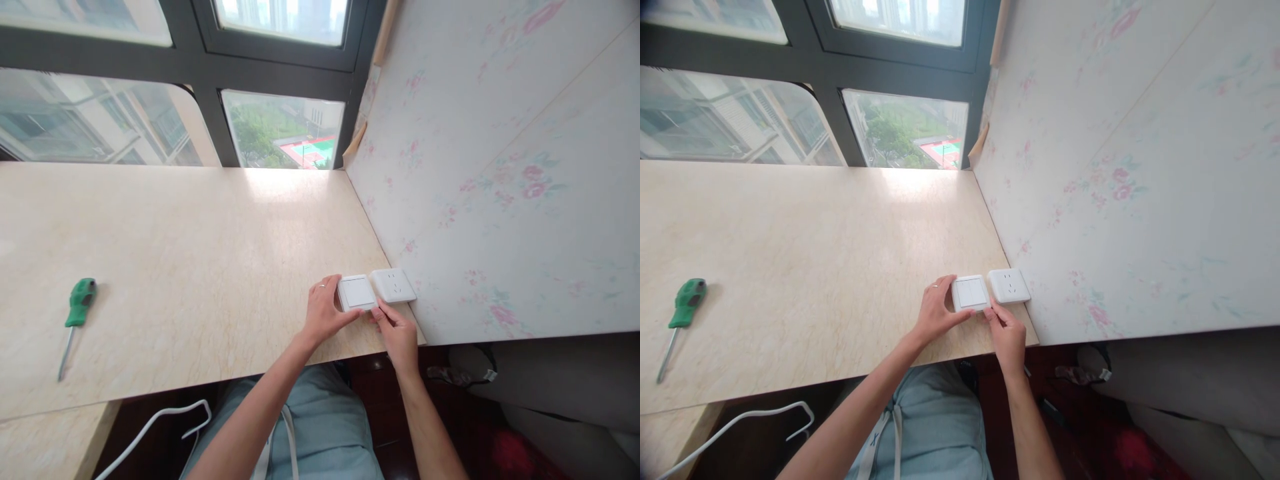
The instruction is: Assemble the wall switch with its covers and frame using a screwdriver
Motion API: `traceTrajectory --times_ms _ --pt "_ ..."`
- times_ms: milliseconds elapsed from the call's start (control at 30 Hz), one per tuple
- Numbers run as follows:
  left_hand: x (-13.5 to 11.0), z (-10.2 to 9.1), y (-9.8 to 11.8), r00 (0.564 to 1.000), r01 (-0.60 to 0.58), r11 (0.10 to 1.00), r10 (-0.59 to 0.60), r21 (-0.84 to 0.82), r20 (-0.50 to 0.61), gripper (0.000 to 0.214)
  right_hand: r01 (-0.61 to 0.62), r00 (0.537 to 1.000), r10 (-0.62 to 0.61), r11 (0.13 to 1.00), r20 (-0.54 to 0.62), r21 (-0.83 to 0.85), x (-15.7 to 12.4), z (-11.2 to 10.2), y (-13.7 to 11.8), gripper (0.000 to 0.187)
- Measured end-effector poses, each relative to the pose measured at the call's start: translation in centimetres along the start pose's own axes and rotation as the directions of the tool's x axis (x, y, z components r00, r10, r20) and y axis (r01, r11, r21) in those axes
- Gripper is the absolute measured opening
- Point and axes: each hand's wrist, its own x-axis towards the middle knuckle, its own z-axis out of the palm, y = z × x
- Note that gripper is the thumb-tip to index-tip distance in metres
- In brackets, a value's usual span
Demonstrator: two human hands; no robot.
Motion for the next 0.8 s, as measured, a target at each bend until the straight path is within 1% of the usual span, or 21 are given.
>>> traceTrajectory --times_ms 67,133,233,300,367,500,633,700,800 --pt "0.3 0.2 0.1 1.0 -0.004 1.0 0.003 0.016 0.014 0.077 -0.011 0.999 0.01 0.999 -0.036 -0.037 -0.3 0.2 -0.1 0.064" --pt "0.5 0.4 0.1 1.0 -0.011 0.999 0.01 0.036 0.026 0.079 0.013 0.996 -0.02 0.996 -0.085 -0.085 -0.8 0.4 0.0 0.063" --pt "0.7 0.6 0.0 0.999 -0.02 0.998 0.018 0.065 0.031 0.083 0.082 0.975 -0.104 0.99 -0.196 -0.118 -1.8 0.9 0.3 0.055" --pt "0.6 0.6 0.0 0.999 -0.018 0.997 0.015 0.081 0.031 0.086 0.133 0.955 -0.158 0.984 -0.249 -0.116 -2.4 1.1 0.6 0.048" --pt "0.6 0.7 0.1 0.999 -0.016 0.996 0.013 0.087 0.036 0.087 0.146 0.953 -0.164 0.985 -0.253 -0.088 -2.5 1.1 0.7 0.043" --pt "0.5 0.7 0.0 1.0 -0.021 0.996 0.019 0.082 0.025 0.084 0.056 0.974 -0.043 0.997 -0.222 0.05 -1.8 0.7 0.5 0.038" --pt "0.2 0.7 0.0 0.999 -0.034 0.996 0.034 0.081 0.004 0.084 0.033 0.965 -0.002 0.993 -0.261 0.115 -1.1 0.1 0.3 0.028" --pt "0.2 0.7 0.1 0.999 -0.044 0.995 0.043 0.089 0.004 0.085 0.017 0.972 0.013 0.992 -0.235 0.126 -1.0 0.0 0.4 0.026" --pt "0.2 0.9 0.3 0.998 -0.06 0.992 0.059 0.11 0.01 0.086 -0.004 0.983 0.031 0.989 -0.18 0.145 -0.9 0.1 0.4 0.029"
